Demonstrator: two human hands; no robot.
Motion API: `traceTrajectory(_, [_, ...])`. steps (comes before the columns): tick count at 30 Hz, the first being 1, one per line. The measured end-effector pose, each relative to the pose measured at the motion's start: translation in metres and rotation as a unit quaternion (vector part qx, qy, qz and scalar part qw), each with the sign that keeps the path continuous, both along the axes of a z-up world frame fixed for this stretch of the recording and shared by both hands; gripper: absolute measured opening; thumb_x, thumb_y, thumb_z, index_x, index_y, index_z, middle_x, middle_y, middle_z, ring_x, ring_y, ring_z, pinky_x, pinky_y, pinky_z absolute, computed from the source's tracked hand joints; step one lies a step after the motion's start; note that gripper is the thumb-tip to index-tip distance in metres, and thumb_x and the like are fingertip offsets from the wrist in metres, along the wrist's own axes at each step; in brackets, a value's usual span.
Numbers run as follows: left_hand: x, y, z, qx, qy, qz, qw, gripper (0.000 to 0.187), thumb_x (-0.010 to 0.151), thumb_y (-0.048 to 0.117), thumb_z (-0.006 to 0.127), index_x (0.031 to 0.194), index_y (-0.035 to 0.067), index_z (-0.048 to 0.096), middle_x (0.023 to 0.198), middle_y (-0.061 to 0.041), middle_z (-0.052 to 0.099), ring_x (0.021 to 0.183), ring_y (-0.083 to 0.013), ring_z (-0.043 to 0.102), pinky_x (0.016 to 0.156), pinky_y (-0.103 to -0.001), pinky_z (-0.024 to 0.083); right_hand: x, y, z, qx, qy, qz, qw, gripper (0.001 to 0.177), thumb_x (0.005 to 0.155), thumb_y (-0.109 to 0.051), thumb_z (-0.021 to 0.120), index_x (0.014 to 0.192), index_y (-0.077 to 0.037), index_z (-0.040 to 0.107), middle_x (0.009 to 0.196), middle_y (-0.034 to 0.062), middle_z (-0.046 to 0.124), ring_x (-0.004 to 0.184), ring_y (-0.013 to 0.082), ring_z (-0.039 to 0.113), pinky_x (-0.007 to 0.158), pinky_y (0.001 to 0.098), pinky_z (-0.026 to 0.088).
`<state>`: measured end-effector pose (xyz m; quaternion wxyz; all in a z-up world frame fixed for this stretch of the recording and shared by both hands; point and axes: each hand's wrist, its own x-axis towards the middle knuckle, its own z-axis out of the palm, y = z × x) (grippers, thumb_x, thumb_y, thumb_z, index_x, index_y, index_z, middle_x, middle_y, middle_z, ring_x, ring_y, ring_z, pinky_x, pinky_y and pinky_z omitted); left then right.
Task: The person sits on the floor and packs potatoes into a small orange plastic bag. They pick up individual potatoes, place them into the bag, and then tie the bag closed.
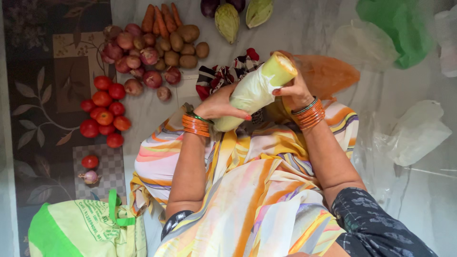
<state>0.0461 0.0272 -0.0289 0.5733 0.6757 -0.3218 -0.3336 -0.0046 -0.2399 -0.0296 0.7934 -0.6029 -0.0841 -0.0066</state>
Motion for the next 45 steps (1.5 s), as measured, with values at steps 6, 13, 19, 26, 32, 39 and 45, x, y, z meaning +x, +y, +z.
traceTrajectory(6, [-0.017,-0.011,0.022,0.106,-0.15,0.117,0.976,0.08,0.064,0.03,0.087,0.137,0.016,0.058,0.123,-0.009,0.072,0.114,-0.0304,0.069,0.097,-0.04,0.054,-0.004,-0.005,0.077,-0.035,0.015,0.176,0.984,0.109,0.067,-0.019,0.096,0.157,-0.01,0.034,0.147,0.0208,0.055,0.136,0.0292,0.055,0.117,0.043,0.045])
traceTrajectory(13, [-0.024,-0.013,0.023,0.189,-0.456,0.142,0.858,0.06,0.058,0.018,0.084,0.116,0.017,0.069,0.105,-0.009,0.071,0.1,-0.0332,0.066,0.089,-0.051,0.048,0.007,-0.012,0.139,-0.445,0.017,0.244,0.861,0.111,0.067,-0.046,0.088,0.157,-0.008,0.035,0.152,0.0169,0.053,0.134,0.0358,0.054,0.109,0.0472,0.046])
traceTrajectory(19, [-0.019,-0.011,0.014,0.22,-0.339,0.128,0.906,0.055,0.055,0.019,0.083,0.107,0.013,0.068,0.106,-0.008,0.072,0.1,-0.0338,0.065,0.089,-0.048,0.046,-0.004,0.063,0.091,-0.757,-0.168,0.163,0.61,0.106,0.057,-0.028,0.088,0.151,-0.011,0.042,0.119,0.0154,0.069,0.108,0.0354,0.067,0.098,0.0545,0.048])
traceTrajectory(26, [-0.02,-0.016,-0.005,0.234,-0.402,0.119,0.877,0.065,0.056,0.015,0.082,0.118,0.013,0.065,0.107,-0.009,0.072,0.1,-0.0327,0.065,0.09,-0.051,0.044,0.015,0.047,0.048,-0.766,-0.011,0.224,0.603,0.075,0.061,-0.029,0.087,0.128,-0.012,0.058,0.097,0.015,0.074,0.093,0.038,0.071,0.093,0.0519,0.051])
traceTrajectory(32, [-0.016,-0.024,-0.004,0.261,-0.502,0.21,0.797,0.086,0.059,0.006,0.081,0.141,0.015,0.056,0.137,-0.013,0.058,0.135,-0.0362,0.045,0.117,-0.064,0.019,0.012,0.027,-0.004,-0.662,0.024,0.136,0.737,0.078,0.056,-0.029,0.089,0.125,-0.005,0.06,0.105,0.0224,0.072,0.095,0.0396,0.069,0.083,0.0469,0.054])
traceTrajectory(39, [-0.006,-0.047,-0.049,-0.022,-0.222,0.398,0.89,0.103,0.081,0.02,0.089,0.162,0.01,0.026,0.17,-0.019,0.023,0.158,-0.0403,0.023,0.128,-0.05,0.023,0.045,-0.008,-0.062,-0.183,0.24,0.041,0.953,0.048,0.074,-0.024,0.082,0.113,0.0,0.069,0.099,0.011,0.075,0.083,0.022,0.073,0.074,0.0373,0.06])
traceTrajectory(45, [-0.024,-0.09,-0.096,-0.203,0.154,0.211,0.944,0.093,0.092,0.027,0.073,0.164,0.007,0.019,0.166,-0.015,0.032,0.147,-0.0301,0.041,0.116,-0.039,0.04,0.049,-0.017,-0.072,0.102,0.345,-0.007,0.933,0.035,0.086,-0.027,0.076,0.107,0.0,0.068,0.09,0.011,0.074,0.072,0.0228,0.073,0.066,0.0355,0.061])
